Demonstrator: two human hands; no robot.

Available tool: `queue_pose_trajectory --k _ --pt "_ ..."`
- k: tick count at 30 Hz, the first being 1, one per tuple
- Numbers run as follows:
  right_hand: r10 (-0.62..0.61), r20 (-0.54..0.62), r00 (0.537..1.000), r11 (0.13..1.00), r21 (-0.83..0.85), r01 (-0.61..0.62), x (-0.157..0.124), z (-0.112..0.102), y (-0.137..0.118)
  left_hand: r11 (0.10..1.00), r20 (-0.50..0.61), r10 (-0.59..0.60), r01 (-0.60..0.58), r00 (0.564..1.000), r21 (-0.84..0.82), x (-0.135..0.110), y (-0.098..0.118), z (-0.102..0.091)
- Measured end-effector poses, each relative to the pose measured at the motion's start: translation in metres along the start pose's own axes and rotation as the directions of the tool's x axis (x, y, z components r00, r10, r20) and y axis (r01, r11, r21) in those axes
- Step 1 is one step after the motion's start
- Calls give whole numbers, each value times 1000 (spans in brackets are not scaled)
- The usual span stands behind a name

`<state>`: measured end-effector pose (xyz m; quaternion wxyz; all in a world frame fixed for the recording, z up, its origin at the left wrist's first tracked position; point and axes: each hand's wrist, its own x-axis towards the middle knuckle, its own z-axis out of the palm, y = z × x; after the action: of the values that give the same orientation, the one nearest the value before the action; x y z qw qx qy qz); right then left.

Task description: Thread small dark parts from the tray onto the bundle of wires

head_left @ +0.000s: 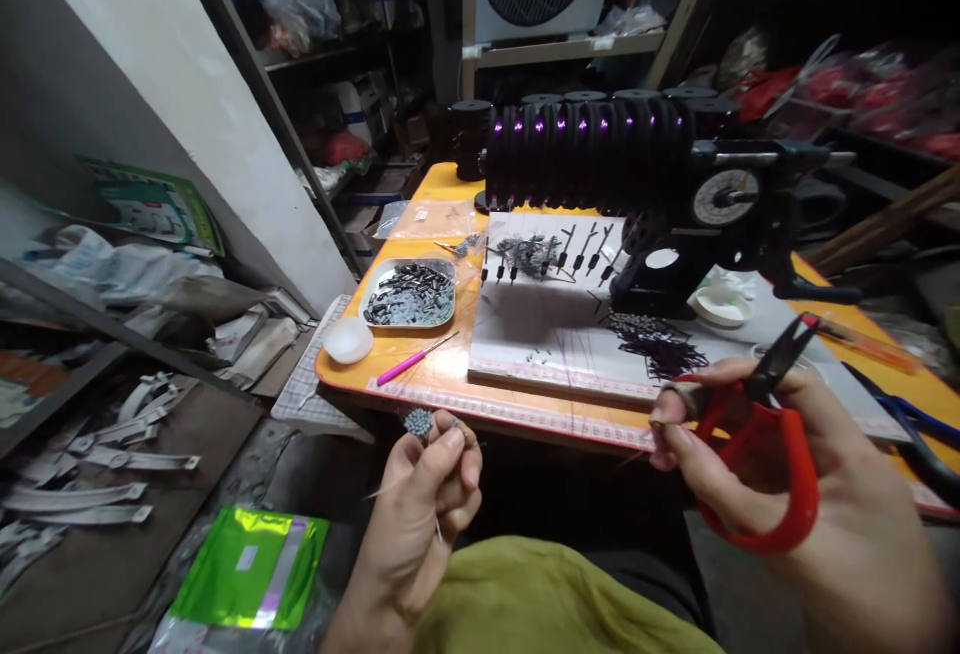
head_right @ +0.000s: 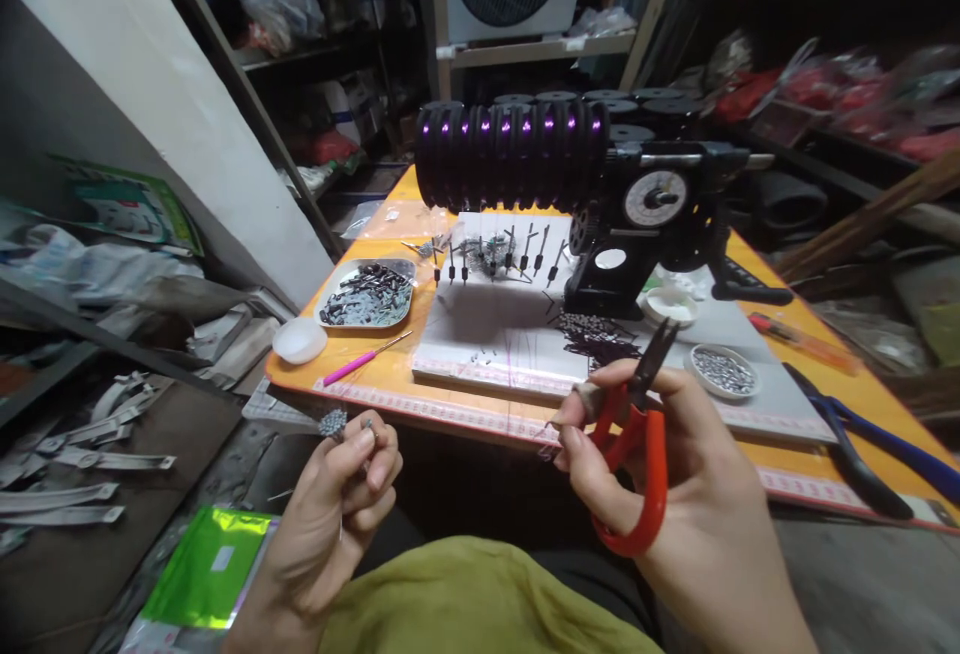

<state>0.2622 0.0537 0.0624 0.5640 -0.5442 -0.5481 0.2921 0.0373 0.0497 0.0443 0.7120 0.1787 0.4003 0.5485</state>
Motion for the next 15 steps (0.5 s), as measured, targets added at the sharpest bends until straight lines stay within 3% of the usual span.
queue_pose_trajectory --k 9,12,15 --pt "92 -24 995 996 6 -92 -6 -4 6 977 51 -146 152 988 -150 5 5 6" --pt "97 -87 991 995 -13 -99 -7 -3 1 989 28 -107 110 994 -102 7 3 7" --pt "91 -155 984 993 -64 -102 -4 -6 9 998 4 21 -22 1000 66 11 4 8"
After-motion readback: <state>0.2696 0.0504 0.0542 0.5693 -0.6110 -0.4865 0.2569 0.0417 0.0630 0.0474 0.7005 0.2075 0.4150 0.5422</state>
